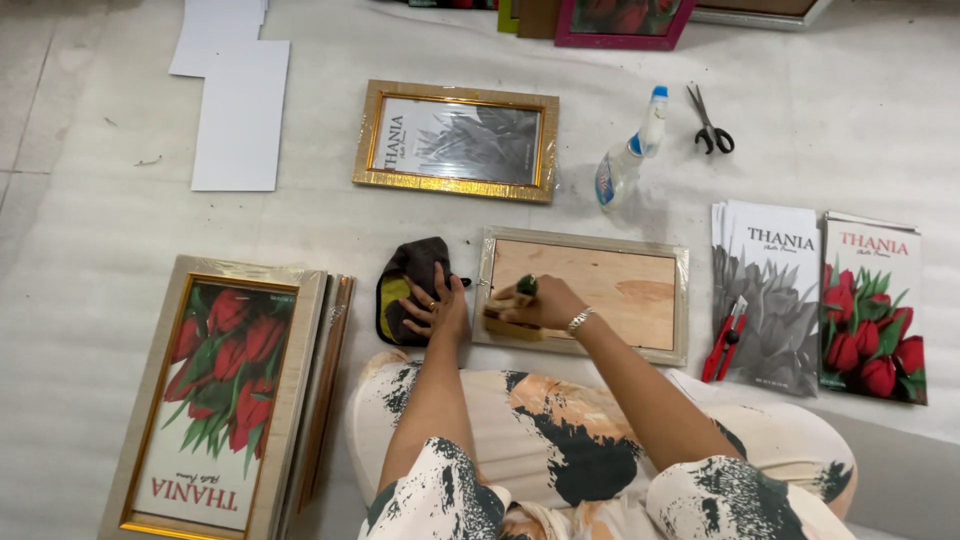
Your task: Cleaning a picture frame by removing the backboard and using a brush and cloth to remove dust.
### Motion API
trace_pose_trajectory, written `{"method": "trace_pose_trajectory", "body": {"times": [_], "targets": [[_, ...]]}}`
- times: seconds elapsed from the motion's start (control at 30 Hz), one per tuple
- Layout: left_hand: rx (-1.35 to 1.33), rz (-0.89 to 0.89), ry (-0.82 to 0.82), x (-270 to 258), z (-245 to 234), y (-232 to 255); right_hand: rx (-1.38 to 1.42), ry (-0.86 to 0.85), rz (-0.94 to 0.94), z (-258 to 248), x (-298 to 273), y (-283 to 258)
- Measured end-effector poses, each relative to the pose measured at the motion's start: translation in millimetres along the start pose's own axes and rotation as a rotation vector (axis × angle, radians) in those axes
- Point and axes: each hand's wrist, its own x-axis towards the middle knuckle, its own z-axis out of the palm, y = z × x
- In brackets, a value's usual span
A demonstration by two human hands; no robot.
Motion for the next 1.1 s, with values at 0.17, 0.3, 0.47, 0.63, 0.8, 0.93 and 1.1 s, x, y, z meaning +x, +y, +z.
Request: {"method": "trace_pose_trajectory", "body": {"times": [0.17,0.3,0.47,0.63,0.8,0.93,1.1], "targets": [[-0.074,0.025,-0.004,-16.9,-10.4,8.2,0.667,0.108,0.224,-45.8,-12.7,-39.5],[0.019,-0.015,-0.002,-4.1,-0.8,5.2,0.872,-0.083,0.369,-35.0,-13.4,-15.2],[0.007,-0.013,0.004,-8.3,-5.0,8.4,0.767,0.133,0.526,-25.1,28.8,7.8],[0.014,-0.011,0.006,-8.4,-6.5,10.5,0.775,0.609,0.253,-66.7,27.7,-21.8],[0.03,-0.018,-0.002,-8.2,-4.2,8.0,0.664,-0.068,0.418,-54.6,16.1,-18.7],[0.025,-0.003,-0.009,-11.6,-7.0,9.8,0.509,0.085,0.43,-38.3,49.8,16.5],[0.04,-0.006,-0.003,-6.2,-1.7,6.3,0.877,0.579,0.226,-77.4,43.3,-18.1]]}}
